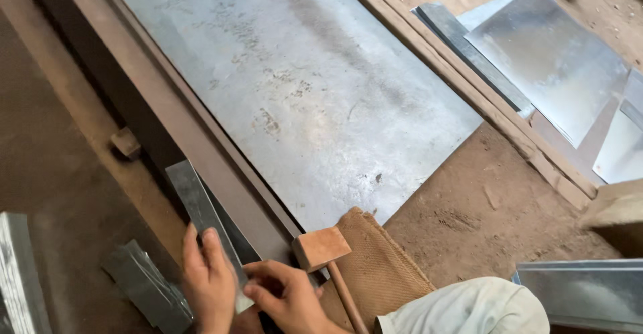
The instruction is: The person sits on the floor and bends thin galvanized metal strips by hand over a heavy steel angle beam, hammering the strips with a wooden mallet to fold them along the edge, then sets finished strips aside and picks up new flat strips to repeat the bending.
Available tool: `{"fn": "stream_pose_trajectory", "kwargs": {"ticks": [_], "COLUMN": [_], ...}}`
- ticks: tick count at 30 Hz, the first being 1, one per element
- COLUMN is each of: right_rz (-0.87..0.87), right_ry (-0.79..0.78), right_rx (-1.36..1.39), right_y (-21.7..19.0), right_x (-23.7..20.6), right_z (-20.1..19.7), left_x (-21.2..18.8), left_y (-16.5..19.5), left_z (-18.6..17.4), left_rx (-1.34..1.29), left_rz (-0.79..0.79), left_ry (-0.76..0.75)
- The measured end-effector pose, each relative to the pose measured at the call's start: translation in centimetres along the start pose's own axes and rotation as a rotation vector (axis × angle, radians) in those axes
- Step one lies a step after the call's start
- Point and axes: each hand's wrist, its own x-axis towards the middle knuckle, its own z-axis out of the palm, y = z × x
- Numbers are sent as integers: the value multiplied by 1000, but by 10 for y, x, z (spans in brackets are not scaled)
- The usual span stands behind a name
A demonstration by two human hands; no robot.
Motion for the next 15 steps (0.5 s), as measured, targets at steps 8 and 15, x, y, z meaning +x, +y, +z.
{"fn": "stream_pose_trajectory", "kwargs": {"ticks": [8, 15], "right_rz": [-134, 283], "right_ry": [189, 161], "right_rx": [-289, -387], "right_y": [49, 112], "right_x": [-20, -78], "right_z": [-65, -148], "left_x": [48, 58], "left_y": [-10, -39], "left_z": [12, 49], "left_rx": [181, 54], "left_rz": [-67, 77], "left_ry": [173, 214]}}
